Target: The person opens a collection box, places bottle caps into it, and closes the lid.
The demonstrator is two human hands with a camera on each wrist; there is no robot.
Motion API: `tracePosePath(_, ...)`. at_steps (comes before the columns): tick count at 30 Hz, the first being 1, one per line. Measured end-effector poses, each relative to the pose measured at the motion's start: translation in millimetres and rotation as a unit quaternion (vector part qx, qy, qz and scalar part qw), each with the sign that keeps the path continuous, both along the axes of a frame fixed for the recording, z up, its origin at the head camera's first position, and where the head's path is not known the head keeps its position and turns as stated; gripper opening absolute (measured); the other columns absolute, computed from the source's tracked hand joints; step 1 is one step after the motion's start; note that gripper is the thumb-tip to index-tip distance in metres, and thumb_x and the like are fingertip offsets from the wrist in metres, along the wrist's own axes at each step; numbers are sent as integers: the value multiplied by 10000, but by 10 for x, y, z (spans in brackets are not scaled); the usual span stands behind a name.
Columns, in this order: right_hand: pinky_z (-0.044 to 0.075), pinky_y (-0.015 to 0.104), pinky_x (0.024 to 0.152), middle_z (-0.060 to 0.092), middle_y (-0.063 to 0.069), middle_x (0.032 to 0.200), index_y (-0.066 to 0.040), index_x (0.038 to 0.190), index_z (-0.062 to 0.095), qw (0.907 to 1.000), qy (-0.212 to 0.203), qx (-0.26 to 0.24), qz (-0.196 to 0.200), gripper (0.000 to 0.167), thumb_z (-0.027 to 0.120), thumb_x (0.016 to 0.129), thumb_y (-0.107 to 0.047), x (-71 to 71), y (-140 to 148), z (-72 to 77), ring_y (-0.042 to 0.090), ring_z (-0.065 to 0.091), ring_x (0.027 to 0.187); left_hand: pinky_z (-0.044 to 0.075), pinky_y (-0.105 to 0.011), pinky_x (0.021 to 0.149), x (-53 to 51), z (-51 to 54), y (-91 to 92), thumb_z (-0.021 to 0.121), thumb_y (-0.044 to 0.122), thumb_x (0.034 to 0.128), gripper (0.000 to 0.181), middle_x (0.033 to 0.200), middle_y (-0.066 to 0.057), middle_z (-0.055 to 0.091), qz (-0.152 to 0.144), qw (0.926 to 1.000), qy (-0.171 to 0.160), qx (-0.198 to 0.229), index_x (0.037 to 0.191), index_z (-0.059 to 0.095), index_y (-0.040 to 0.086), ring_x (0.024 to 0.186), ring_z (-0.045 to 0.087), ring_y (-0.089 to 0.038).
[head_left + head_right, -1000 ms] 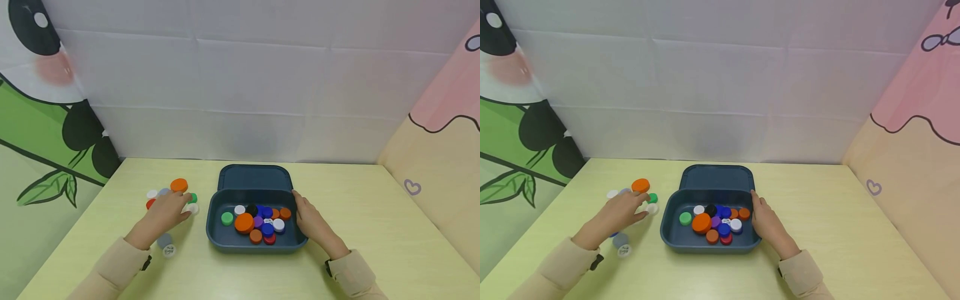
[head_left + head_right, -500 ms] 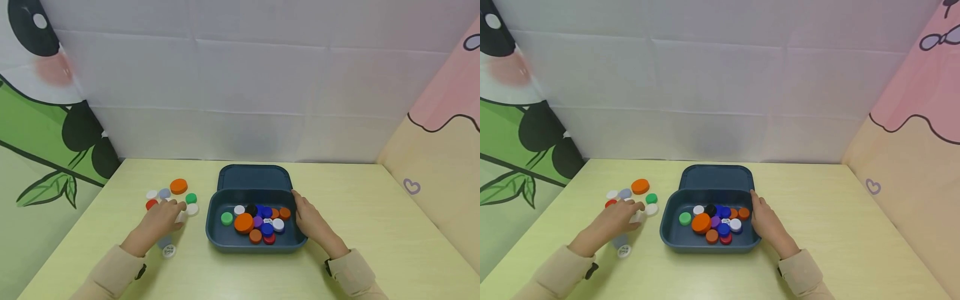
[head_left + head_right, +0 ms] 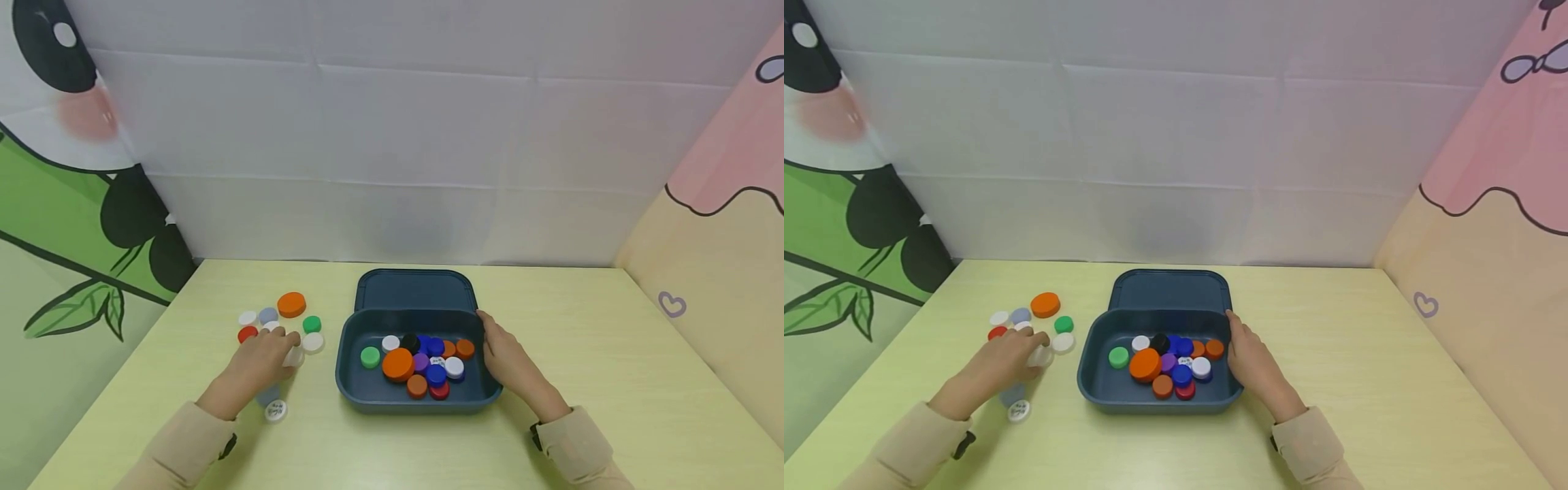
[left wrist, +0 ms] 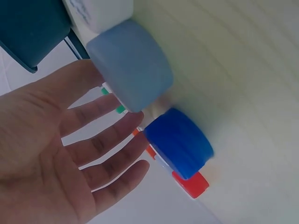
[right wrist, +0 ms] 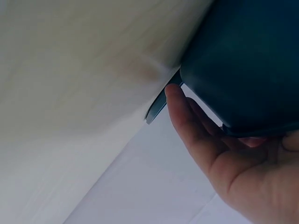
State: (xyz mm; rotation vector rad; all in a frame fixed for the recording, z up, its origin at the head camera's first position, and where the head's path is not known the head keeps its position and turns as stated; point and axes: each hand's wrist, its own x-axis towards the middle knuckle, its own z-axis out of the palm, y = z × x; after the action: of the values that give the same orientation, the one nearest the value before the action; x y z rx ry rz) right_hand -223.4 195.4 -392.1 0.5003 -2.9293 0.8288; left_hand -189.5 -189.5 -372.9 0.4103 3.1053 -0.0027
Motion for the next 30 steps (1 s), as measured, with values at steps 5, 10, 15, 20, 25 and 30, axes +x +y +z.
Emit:
tracePosePath(5,458,499,874,503,310,1243,40,1344,329,9996,-83,-259,16,410,357,940,-23,-23,19,-13,403,547,1089,441,-272,566,-17,-30,-14,787,192,685,364,765,-60,537,6,10000,4,44,972,609,56,655,458,-183)
tracePosePath(10,458,501,873,508,318,1231,17,1341,335,9990,-196,-394,14,394,340,951,-37,-39,32,-18,403,550,1085,460,-276,587,-17,-11,-11,796,193,673,385,777,-69,550,-19,9999,64,105,978,610,49,666,463,-185)
tracePosePath(15,445,510,894,506,315,1235,28,1337,334,9982,-349,-479,-13,386,331,960,-57,-39,36,-5,401,544,1096,435,-275,551,-9,71,-5,803,198,660,394,769,-68,548,-151,9991,366,165,965,602,51,661,456,-183)
tracePosePath(20,445,510,894,511,317,1227,40,1332,332,9983,-365,-462,-8,385,332,961,-63,-30,42,2,397,552,1085,379,-278,509,-31,202,40,809,214,651,403,772,-64,563,-309,9963,790,145,959,603,56,643,449,-191)
tracePosePath(25,464,502,865,525,324,1201,47,1325,333,9989,-283,-374,20,383,337,957,-60,-39,44,-20,394,572,1048,389,-288,519,-83,329,134,810,225,653,421,807,-60,581,-398,9947,917,243,982,606,58,646,466,-207)
tracePosePath(30,493,473,797,548,326,1159,50,1318,340,9993,-187,-326,74,381,348,950,-51,-49,42,-42,372,602,980,388,-280,495,-146,425,264,801,249,668,422,804,-54,557,-546,9930,1036,142,992,598,70,673,485,-215)
